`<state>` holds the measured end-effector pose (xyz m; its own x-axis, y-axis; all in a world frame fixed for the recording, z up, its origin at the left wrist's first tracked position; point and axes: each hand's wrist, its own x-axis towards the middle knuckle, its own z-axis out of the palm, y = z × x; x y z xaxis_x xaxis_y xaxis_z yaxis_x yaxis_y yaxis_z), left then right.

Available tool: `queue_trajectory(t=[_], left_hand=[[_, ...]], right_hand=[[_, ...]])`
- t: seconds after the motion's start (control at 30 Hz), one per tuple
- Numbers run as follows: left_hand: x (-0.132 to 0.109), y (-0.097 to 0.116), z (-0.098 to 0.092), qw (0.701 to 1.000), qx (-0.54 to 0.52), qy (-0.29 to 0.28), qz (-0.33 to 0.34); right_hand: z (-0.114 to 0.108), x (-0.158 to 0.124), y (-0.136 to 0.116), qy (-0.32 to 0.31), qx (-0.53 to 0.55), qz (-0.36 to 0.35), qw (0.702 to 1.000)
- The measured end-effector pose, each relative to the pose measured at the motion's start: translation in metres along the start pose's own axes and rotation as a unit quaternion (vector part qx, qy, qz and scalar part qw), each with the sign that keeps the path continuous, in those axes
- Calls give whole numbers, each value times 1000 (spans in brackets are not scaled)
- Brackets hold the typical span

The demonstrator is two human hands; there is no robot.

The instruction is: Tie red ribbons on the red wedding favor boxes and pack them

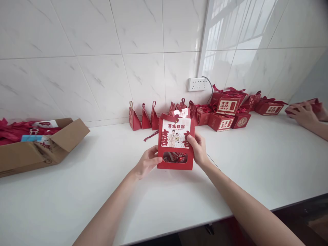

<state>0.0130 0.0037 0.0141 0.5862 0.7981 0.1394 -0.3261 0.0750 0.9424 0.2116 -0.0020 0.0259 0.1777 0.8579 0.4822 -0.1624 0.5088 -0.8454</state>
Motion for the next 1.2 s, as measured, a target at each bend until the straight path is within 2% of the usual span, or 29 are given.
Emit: queue_trajectory(t=[0.13, 0.37, 0.53, 0.67, 0.77, 0.83, 0.93, 1.03, 1.2], left_hand=[[1, 1, 2, 1000, 7, 16, -5], [2, -5, 1, 992, 3, 122, 5], [6, -12, -2, 988, -5, 149, 34], [10, -20, 0, 980, -18, 183, 75], [14, -26, 1, 967, -42, 228, 101], [17, -29, -4, 956, -50, 268, 109], [19, -30, -12, 960, -21, 261, 96], [18, -28, -13, 964, 52, 234, 111], [18, -25, -14, 947, 88, 274, 144]], right_hand=[[-1, 0, 1, -7, -6, -3, 1000], [1, -1, 6, -57, -23, 43, 997], [4, -1, 9, -98, -59, 57, 992], [6, -2, 7, -66, -96, 67, 991], [5, -5, 6, -17, -135, 61, 989], [3, -5, 11, -12, -173, 62, 983], [-1, -4, 23, -61, -208, 46, 975], [-3, -7, 29, -148, -208, 14, 967], [-5, -7, 29, -260, -218, -18, 941]])
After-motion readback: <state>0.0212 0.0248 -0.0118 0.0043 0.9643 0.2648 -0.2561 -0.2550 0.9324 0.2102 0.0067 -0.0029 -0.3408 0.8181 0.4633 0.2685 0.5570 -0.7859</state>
